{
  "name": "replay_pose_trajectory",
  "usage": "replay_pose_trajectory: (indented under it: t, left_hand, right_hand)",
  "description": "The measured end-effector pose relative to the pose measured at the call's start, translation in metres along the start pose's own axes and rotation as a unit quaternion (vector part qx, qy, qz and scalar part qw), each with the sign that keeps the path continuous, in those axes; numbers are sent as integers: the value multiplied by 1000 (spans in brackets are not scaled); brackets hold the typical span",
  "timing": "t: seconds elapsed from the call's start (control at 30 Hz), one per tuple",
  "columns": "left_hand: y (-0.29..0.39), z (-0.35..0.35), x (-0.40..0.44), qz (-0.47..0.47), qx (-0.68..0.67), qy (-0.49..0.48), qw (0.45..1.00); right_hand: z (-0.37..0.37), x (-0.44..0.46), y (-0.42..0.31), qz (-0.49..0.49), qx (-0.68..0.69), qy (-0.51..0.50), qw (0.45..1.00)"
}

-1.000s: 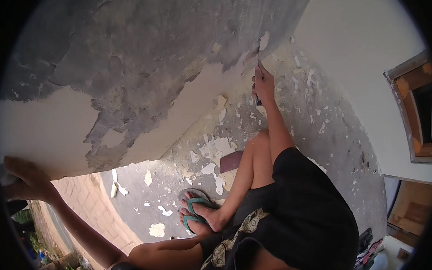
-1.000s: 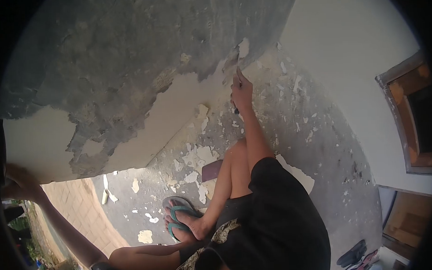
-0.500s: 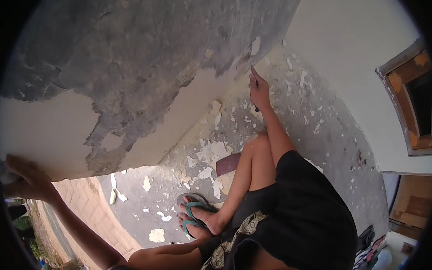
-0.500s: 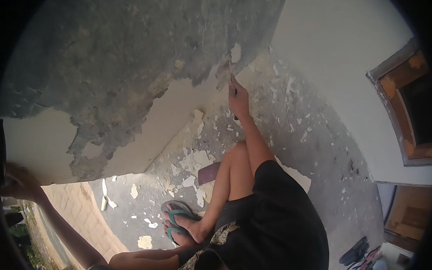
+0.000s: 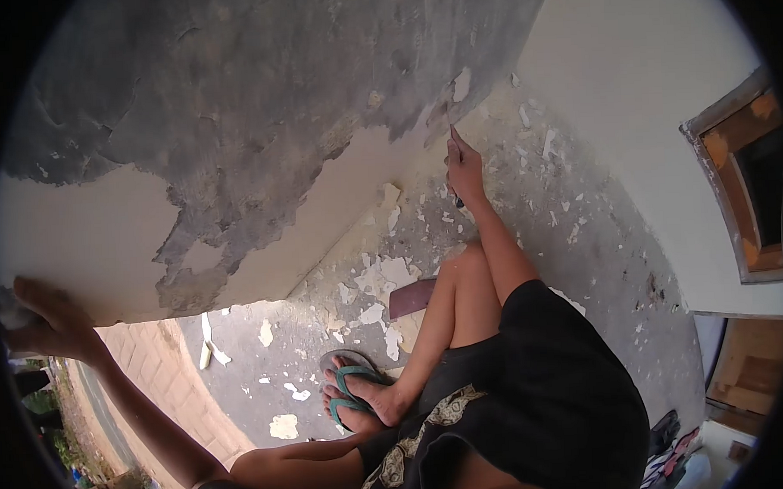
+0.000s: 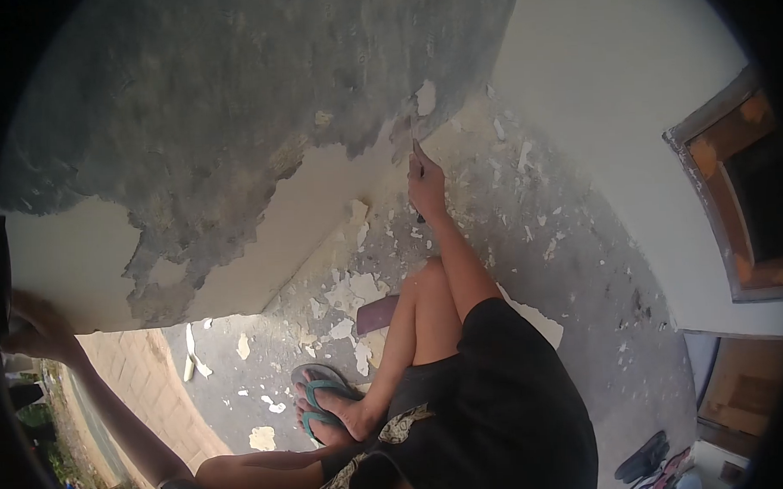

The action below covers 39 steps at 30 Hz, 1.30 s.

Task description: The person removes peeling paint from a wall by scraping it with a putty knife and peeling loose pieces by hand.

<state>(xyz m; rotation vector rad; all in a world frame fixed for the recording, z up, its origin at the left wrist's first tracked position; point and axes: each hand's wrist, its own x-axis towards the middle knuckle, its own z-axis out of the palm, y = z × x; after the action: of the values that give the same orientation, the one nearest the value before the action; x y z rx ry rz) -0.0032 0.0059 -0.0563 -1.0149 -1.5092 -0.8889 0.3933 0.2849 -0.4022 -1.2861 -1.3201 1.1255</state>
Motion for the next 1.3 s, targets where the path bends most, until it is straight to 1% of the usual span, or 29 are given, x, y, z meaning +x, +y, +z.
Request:
replay_pose_trajectory:
  t: [0.07,0.17,0.27,0.3,0.37,0.4,0.47,0.5,0.6,0.63,0.67,0.73,0.77,0.83,0.87,0.9,0.93,0.97,1.03,1.1,1.13,1.2,1.3]
  left_hand:
    - [11,2,-1,-14,-15,9,1000]
    - [-8,0,-1,10,-18,16,1000]
    - [-26,5,-1,6,-19,16,1000]
    - [-26,5,-2,2,-13,10,1000]
    - [-25,5,-2,-3,9,3,1000]
    - [-21,0,-3,-1,13,-6,1000]
    - [-8,-2,-2,4,-1,-12,1000]
    - [-3,0,-1,5,-9,-6,1000]
    - [2,1,-1,1,0,0,1000]
    - [-1,-1,-1,-6,10,2,1000]
    - [-10,-1,-3,-19,22,-1,1000]
    - [-16,2,-2,-8,23,-8,1000]
    - [-15,1,1,14,17,-4,1000]
    - [-17,-3,0,12,-2,-23,1000]
    - [-18,-6,-2,-13,-16,-47,999]
    - [-18,-5,-2,-7,-17,-45,999]
    - [-19,-5,-1,-1,-19,-44,999]
    - [-21,-2,2,39,-6,-23,999]
    - [-14,0,4,57,-1,-9,998]
    - [-5,0,0,24,-18,-12,999]
    - [-6,0,0,12,-25,-15,1000]
    - [-28,0,-1,0,-41,-24,999]
    - [-37,7,-1,19,-61,11,998]
  right_hand:
    - [2,4,9,-4,-20,14,1000]
    - [8,9,24,-49,22,15,998]
    - [2,-6,2,11,-6,-19,1000]
    - [3,1,8,2,7,5,1000]
    - [12,27,42,-95,-43,34,994]
    - [17,22,41,-136,-70,41,987]
    - [7,4,39,-81,-65,14,994]
    - [2,6,26,-64,-61,8,996]
    - [-4,32,26,0,-30,48,998]
    - [-3,44,12,44,57,79,994]
    - [2,40,6,45,67,62,995]
    - [-2,27,3,43,75,37,996]
    - [-4,15,25,21,3,3,1000]
    - [7,16,17,27,30,16,999]
    - [9,11,18,35,43,25,998]
    - [7,36,39,-7,1,63,998]
    - [-3,52,35,24,36,61,997]
    - [-11,62,27,58,74,58,994]
    - [-17,57,27,113,117,53,985]
    - [-18,48,27,143,135,53,979]
    - [-16,40,29,174,182,45,967]
    - [-17,25,32,230,270,33,934]
    - [-24,21,31,237,357,1,903]
